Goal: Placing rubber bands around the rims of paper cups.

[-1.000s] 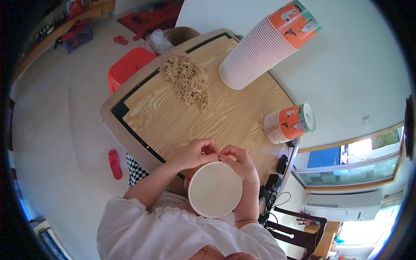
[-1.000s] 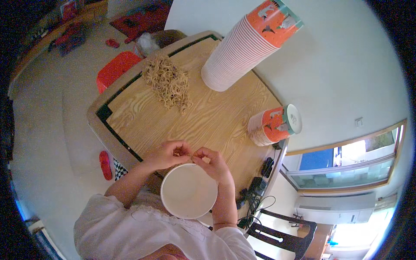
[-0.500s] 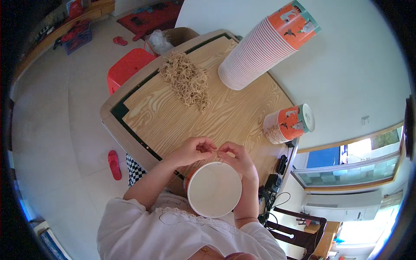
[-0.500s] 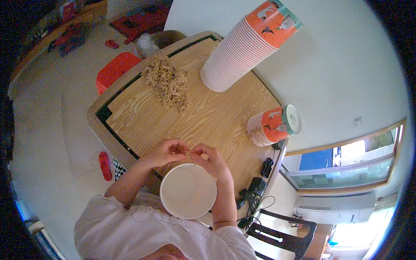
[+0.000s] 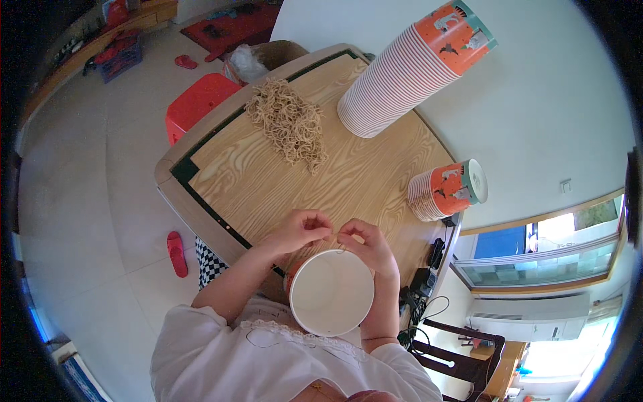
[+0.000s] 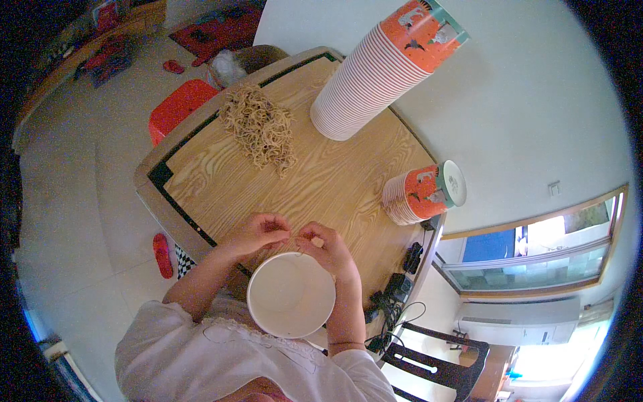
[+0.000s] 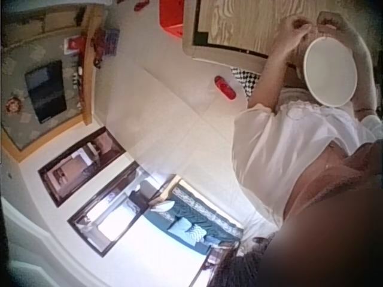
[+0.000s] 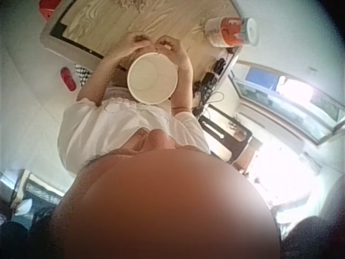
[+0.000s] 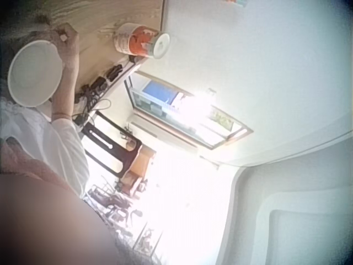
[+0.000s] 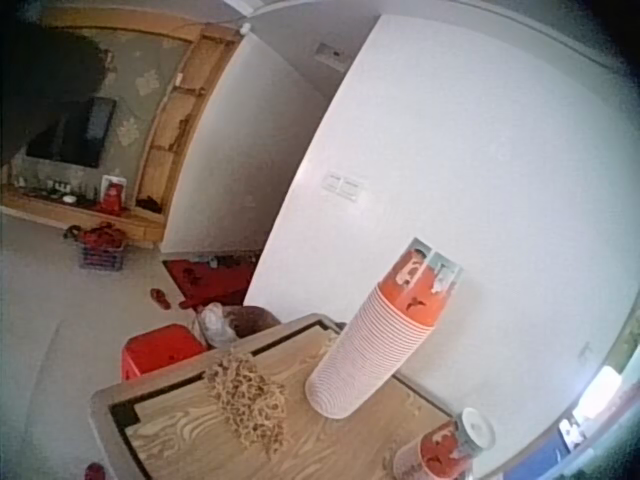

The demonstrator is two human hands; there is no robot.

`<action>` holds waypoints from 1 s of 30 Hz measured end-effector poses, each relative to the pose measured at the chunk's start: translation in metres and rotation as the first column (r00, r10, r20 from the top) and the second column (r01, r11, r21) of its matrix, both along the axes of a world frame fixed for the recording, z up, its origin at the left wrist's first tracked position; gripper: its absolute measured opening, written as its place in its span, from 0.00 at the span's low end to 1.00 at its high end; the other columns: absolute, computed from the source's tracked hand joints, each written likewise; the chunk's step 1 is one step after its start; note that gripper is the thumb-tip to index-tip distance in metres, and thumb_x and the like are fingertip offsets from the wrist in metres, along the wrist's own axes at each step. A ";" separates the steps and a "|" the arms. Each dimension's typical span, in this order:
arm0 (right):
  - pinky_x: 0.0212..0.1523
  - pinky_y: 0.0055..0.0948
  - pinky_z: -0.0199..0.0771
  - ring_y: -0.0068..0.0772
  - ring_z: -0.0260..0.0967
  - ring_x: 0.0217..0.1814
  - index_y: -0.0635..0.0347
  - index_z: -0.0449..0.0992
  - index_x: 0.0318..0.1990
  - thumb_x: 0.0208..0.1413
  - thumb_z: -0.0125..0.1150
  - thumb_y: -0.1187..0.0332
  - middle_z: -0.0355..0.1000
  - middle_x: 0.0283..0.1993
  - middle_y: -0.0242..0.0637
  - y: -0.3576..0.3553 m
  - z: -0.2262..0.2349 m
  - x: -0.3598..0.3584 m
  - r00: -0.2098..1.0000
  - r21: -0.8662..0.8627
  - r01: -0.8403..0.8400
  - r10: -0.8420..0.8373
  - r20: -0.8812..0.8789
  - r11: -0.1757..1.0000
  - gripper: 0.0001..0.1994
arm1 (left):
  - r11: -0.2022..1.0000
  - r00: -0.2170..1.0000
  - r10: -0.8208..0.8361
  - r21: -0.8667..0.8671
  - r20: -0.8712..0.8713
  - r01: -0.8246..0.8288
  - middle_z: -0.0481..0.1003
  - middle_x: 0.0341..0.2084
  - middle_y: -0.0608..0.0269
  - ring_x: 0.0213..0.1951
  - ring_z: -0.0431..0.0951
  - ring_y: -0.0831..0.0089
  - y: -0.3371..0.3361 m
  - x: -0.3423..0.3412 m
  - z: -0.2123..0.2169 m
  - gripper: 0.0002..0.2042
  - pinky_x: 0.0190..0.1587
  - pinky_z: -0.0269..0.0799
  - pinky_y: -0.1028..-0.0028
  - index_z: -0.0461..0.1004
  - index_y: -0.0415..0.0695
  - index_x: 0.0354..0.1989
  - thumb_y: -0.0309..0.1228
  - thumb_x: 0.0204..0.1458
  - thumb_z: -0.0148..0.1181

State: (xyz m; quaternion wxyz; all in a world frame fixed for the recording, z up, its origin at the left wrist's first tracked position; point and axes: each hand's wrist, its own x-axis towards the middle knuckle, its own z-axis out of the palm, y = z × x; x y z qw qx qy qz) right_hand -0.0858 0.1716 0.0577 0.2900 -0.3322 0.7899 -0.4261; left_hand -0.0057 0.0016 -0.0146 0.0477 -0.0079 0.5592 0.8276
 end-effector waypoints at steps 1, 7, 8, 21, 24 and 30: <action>0.37 0.18 0.65 0.16 0.65 0.34 0.65 0.72 0.31 0.50 0.57 0.75 0.70 0.29 0.28 0.002 -0.003 -0.001 1.000 -0.022 0.014 -0.014 0.010 1.000 0.03 | 0.996 0.997 0.013 0.088 0.070 -0.020 0.73 0.24 0.68 0.24 0.70 0.85 -0.001 0.001 0.001 0.07 0.25 0.64 0.84 0.73 0.39 0.33 0.28 0.49 0.58; 0.37 0.18 0.65 0.16 0.65 0.34 0.65 0.72 0.31 0.50 0.57 0.75 0.70 0.28 0.28 0.002 -0.004 -0.003 1.000 -0.045 0.013 -0.013 0.014 0.999 0.03 | 0.998 0.988 -0.017 0.055 0.153 0.009 0.72 0.21 0.70 0.21 0.68 0.86 -0.006 0.004 0.007 0.07 0.21 0.61 0.84 0.73 0.39 0.33 0.29 0.49 0.58; 0.37 0.18 0.65 0.16 0.65 0.34 0.65 0.72 0.31 0.50 0.57 0.75 0.70 0.28 0.28 0.002 -0.005 -0.003 1.000 -0.049 0.007 -0.007 0.010 0.999 0.03 | 0.999 0.988 -0.023 0.025 0.152 0.020 0.71 0.20 0.70 0.20 0.67 0.86 -0.006 0.005 0.008 0.07 0.21 0.60 0.85 0.73 0.39 0.33 0.29 0.49 0.58; 0.39 0.18 0.64 0.18 0.65 0.36 0.65 0.71 0.35 0.51 0.56 0.77 0.69 0.31 0.30 0.006 -0.024 -0.012 0.943 -0.120 0.117 -0.073 0.325 0.986 0.05 | 0.995 0.990 0.002 -0.098 0.140 0.012 0.71 0.20 0.70 0.19 0.66 0.85 -0.006 -0.001 0.003 0.07 0.20 0.60 0.84 0.72 0.39 0.32 0.28 0.49 0.58; 0.41 0.19 0.64 0.19 0.65 0.36 0.63 0.71 0.37 0.50 0.55 0.80 0.69 0.32 0.30 0.001 -0.040 -0.013 0.924 -0.257 0.159 -0.052 0.378 0.953 0.06 | 0.998 0.981 0.038 0.045 0.189 -0.048 0.71 0.21 0.70 0.20 0.66 0.85 0.001 -0.008 -0.015 0.07 0.22 0.60 0.84 0.72 0.39 0.33 0.29 0.49 0.58; 0.44 0.21 0.66 0.22 0.67 0.41 0.62 0.71 0.38 0.48 0.54 0.84 0.68 0.35 0.30 0.006 -0.077 -0.019 0.931 -0.327 0.205 -0.081 0.356 0.923 0.10 | 0.998 0.988 0.040 0.044 0.151 -0.048 0.70 0.23 0.70 0.23 0.65 0.85 0.012 -0.019 -0.031 0.07 0.24 0.60 0.84 0.72 0.40 0.33 0.29 0.48 0.57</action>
